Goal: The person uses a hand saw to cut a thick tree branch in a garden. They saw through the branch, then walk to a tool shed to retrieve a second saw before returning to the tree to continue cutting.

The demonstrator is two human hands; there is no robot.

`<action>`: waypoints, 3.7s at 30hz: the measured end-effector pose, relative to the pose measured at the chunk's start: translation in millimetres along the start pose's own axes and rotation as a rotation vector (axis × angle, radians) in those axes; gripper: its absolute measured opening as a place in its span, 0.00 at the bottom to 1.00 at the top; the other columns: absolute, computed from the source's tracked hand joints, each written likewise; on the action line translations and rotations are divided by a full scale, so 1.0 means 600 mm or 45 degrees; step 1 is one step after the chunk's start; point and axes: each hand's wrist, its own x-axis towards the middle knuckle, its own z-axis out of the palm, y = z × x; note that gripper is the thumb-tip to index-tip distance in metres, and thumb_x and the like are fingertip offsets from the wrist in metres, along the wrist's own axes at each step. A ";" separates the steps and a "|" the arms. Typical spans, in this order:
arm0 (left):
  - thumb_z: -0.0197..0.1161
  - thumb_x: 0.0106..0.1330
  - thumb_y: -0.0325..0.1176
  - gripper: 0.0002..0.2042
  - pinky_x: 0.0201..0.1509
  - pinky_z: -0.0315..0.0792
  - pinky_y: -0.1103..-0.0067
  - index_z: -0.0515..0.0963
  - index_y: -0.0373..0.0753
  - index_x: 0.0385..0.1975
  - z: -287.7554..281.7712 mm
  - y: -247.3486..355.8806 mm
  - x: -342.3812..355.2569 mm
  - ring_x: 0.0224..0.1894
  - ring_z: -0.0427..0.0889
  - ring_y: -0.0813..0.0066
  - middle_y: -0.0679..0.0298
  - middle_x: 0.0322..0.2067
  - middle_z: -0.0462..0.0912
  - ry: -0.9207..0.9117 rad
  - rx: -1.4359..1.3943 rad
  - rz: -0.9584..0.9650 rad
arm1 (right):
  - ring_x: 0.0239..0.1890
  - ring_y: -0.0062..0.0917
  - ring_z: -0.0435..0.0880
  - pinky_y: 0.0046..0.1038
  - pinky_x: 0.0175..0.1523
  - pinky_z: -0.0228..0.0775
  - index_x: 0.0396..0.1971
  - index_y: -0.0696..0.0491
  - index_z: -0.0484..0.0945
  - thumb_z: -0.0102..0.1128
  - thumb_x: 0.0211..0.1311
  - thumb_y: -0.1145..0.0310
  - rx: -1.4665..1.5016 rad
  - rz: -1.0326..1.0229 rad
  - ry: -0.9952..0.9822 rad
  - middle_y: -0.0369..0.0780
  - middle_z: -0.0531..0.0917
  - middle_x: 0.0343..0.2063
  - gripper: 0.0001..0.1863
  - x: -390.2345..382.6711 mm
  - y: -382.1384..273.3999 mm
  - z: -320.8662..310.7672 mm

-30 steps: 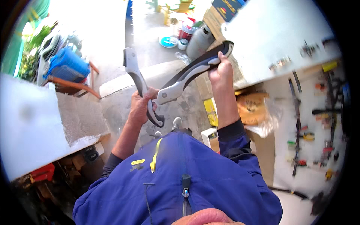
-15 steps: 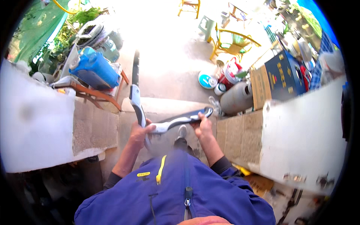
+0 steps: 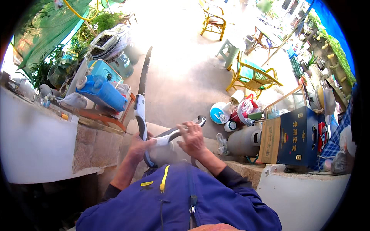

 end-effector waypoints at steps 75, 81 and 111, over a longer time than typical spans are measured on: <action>0.71 0.52 0.51 0.23 0.46 0.76 0.60 0.82 0.34 0.34 -0.430 1.097 3.172 0.42 0.83 0.46 0.45 0.35 0.84 0.578 1.278 -0.378 | 0.45 0.55 0.80 0.48 0.50 0.72 0.47 0.62 0.75 0.64 0.54 0.60 0.171 0.883 -0.436 0.59 0.82 0.39 0.25 2.787 1.958 0.901; 0.72 0.51 0.50 0.23 0.41 0.76 0.60 0.83 0.32 0.29 -0.474 1.207 3.382 0.36 0.84 0.46 0.44 0.30 0.83 0.586 1.167 -0.504 | 0.41 0.56 0.80 0.48 0.46 0.71 0.49 0.61 0.72 0.65 0.54 0.62 0.295 0.688 -0.442 0.59 0.82 0.34 0.25 3.230 2.054 0.972; 0.71 0.52 0.49 0.21 0.41 0.76 0.60 0.82 0.33 0.30 -0.791 1.990 4.855 0.36 0.84 0.47 0.47 0.29 0.84 0.684 1.251 -0.352 | 0.43 0.54 0.80 0.46 0.47 0.72 0.40 0.63 0.75 0.68 0.49 0.60 0.082 0.998 -0.494 0.59 0.82 0.36 0.24 4.470 2.712 1.370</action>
